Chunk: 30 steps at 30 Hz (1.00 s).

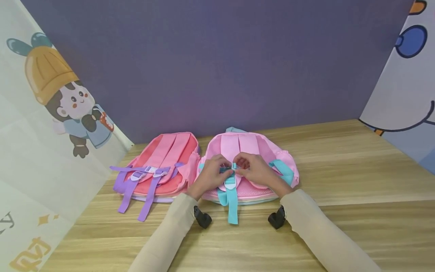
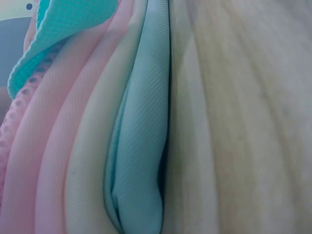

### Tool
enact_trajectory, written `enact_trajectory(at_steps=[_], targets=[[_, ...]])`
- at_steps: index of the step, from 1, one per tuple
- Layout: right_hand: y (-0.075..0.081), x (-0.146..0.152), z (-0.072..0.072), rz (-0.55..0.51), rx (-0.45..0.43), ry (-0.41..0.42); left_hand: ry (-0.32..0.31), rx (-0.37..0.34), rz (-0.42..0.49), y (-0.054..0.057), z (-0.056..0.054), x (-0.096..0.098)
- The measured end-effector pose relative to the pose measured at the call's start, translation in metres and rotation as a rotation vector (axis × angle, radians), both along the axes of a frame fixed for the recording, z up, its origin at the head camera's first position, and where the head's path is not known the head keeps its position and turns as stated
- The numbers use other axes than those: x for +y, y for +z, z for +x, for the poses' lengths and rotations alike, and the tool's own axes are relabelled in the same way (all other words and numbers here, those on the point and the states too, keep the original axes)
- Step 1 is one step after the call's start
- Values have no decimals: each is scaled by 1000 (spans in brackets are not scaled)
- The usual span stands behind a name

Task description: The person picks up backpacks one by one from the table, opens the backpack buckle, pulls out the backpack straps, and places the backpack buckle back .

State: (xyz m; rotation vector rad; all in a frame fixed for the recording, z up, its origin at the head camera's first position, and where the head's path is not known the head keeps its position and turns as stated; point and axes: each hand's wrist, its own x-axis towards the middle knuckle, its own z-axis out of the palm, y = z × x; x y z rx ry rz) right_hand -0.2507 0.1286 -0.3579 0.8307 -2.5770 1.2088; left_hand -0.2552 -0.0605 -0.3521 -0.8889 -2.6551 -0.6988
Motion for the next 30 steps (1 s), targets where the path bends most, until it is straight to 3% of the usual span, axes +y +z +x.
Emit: enact_trajectory(at_steps=[17,30], targets=[[-1,1,1,-26,-3,2,11,-3,-31,2,0,0],[-1,0,-1,19,-1,-21,-1,19,-20,-1,-1,0]])
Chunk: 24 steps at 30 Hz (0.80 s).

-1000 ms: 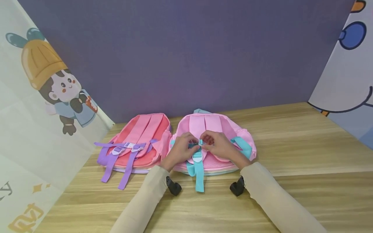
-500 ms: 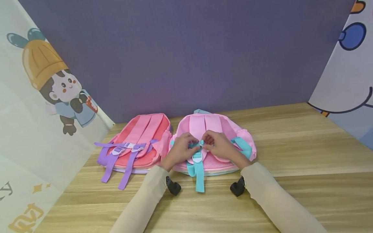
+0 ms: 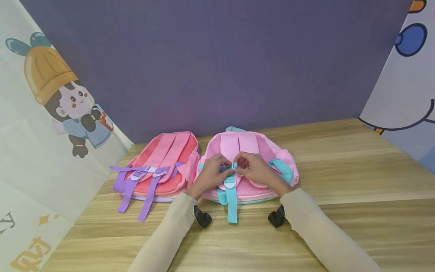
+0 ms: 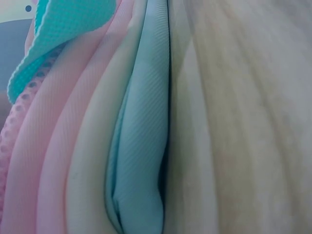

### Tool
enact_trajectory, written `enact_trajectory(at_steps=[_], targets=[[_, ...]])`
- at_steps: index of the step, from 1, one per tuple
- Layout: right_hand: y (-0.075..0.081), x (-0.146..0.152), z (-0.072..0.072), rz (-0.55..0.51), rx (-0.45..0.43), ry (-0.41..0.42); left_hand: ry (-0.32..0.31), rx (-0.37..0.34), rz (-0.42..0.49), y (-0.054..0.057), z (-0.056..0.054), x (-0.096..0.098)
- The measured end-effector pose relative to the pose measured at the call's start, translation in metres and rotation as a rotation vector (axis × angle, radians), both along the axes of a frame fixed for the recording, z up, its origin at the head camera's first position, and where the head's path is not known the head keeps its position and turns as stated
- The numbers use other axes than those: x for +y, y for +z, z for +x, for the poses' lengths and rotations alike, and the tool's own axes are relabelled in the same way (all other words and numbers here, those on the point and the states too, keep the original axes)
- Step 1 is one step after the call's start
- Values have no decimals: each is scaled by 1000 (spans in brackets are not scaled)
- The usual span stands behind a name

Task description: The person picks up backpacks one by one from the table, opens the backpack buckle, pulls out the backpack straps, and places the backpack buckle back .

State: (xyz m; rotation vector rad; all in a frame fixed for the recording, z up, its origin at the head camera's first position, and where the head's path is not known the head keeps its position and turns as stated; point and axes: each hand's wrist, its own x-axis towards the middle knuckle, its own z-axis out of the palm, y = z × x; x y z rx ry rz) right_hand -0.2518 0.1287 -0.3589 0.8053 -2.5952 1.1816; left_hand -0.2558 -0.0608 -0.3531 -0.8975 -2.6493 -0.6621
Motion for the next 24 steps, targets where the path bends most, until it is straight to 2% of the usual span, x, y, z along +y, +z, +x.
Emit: enact_trajectory(at_steps=[6,14,24], targets=[[-1,2,-1,-35,-12,12,-3,-30,30,2,1,0],[0,2,-1,-21,-20,21,39,-66,-9,4,0,-3],[1,2,0,-3,-38,7,19,-51,2,4,1,-2]])
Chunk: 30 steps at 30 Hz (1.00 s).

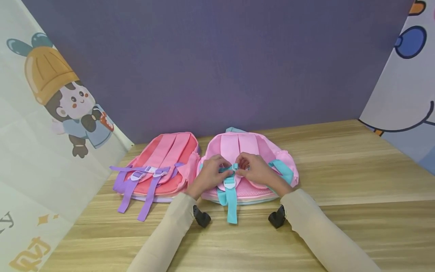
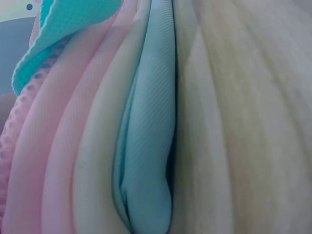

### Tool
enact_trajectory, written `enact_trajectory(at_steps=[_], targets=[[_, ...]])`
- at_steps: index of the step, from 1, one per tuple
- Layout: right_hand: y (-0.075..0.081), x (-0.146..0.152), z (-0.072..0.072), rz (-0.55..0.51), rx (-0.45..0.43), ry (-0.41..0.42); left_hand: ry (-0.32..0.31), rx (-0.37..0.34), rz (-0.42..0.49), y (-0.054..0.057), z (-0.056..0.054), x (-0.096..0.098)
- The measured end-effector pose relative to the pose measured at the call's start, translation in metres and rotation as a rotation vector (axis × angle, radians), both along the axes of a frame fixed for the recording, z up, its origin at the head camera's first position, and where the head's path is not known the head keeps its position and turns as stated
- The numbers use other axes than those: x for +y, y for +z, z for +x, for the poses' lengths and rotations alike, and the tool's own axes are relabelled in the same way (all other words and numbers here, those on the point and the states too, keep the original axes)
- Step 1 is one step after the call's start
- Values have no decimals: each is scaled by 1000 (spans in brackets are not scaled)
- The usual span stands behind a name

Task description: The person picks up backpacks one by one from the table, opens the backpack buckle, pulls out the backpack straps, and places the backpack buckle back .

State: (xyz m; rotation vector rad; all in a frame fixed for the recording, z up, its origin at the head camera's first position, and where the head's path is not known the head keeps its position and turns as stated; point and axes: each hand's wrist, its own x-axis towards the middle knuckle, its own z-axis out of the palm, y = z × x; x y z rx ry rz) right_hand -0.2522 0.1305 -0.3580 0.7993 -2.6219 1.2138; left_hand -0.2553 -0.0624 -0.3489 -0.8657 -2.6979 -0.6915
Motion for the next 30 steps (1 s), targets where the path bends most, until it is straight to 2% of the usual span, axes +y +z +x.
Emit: enact_trajectory(at_steps=[8,16,22,30], targets=[[-1,0,0,-6,15,6,-3,18,-5,-1,0,1],[-3,0,-1,-27,39,33,-16,-16,5,-1,1,1],[-1,1,0,-40,13,23,-44,9,22,-3,0,0],[-3,3,-3,-95,-58,14,-38,45,28,-6,-2,1]])
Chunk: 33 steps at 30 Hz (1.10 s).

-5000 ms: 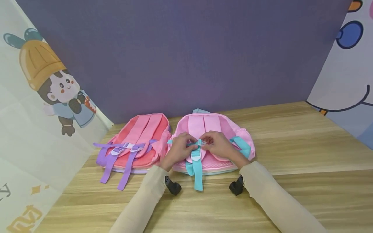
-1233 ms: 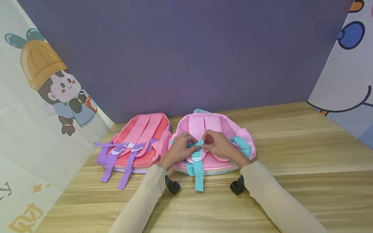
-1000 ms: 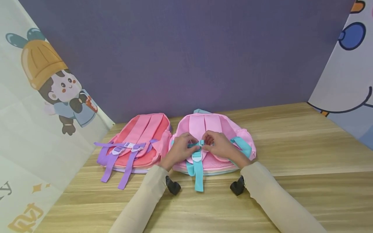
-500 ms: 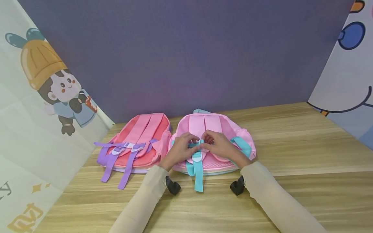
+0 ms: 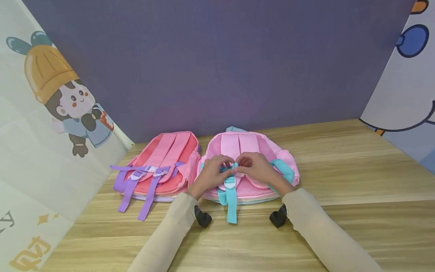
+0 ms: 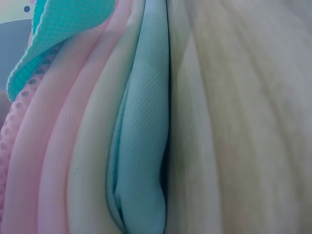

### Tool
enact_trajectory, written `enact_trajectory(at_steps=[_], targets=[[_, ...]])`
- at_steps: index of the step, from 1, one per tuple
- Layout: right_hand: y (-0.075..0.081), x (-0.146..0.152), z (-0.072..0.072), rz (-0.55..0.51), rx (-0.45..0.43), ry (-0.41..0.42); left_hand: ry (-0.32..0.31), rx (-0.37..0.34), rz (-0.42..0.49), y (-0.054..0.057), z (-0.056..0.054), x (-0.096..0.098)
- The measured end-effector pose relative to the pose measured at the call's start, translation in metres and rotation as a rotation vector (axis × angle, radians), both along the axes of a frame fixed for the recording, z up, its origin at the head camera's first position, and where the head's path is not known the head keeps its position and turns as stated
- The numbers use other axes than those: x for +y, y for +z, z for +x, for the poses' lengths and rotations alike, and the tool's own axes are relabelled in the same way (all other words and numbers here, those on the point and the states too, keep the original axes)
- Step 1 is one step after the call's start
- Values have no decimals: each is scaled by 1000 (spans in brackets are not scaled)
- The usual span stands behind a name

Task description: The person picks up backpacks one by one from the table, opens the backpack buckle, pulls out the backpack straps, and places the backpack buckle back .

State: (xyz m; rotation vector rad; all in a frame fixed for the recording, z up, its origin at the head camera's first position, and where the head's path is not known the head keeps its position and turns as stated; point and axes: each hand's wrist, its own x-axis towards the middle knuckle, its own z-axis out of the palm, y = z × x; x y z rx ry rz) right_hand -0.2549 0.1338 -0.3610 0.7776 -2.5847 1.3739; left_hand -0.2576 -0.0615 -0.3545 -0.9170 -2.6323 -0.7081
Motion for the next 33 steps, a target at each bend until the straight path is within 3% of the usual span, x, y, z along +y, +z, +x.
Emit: enact_trajectory(at_steps=[17,29,33], targets=[[-1,-2,-1,-3,-11,7,29,-7,-9,0,4,-2],[1,-6,3,9,135,-3,26,-30,15,0,0,1],[0,-6,3,-5,144,-22,31,-41,21,1,1,1]])
